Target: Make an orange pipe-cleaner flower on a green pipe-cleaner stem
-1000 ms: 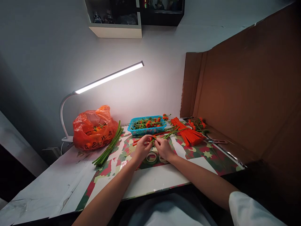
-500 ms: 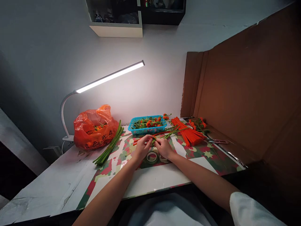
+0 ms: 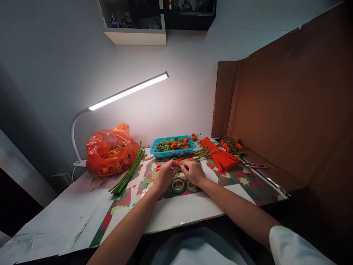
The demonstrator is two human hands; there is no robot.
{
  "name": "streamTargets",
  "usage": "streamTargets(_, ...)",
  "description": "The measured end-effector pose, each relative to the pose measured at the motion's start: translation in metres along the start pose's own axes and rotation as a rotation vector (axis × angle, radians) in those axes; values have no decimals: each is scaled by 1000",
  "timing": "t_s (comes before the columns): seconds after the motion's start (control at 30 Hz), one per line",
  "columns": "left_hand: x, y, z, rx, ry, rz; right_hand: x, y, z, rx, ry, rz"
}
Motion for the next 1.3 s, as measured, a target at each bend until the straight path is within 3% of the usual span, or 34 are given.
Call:
streamTargets(0.17,4,3,1,18,33,-73,3,2,0,37,-66,29)
streamTargets(0.53,6,10,3,-19,-1,-43,-15,12,-2,-112,86,-241)
streamTargets(0.73,9,5,3,-53,-35,-101,-11,10,-1,-27,25,-140)
streamTargets(0.9,12,9,2,32,5,-192,-5,11,-1,86,-54,80)
streamTargets(1.03,15,11,1,60,11,-262,-3,19,1,173,-125,126)
streamTargets(1.3,6,8,0,59,-56,-218,-5,14,0,16,-145,49)
Point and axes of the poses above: each hand's wrist, its own z-axis away from the middle knuckle, its own y-axis out of the palm, x = y × z, the point moved 6 cm from there along -z, towards the middle knuckle, and after that the axes turned 8 degrees about -z, right-handed, at the moved point
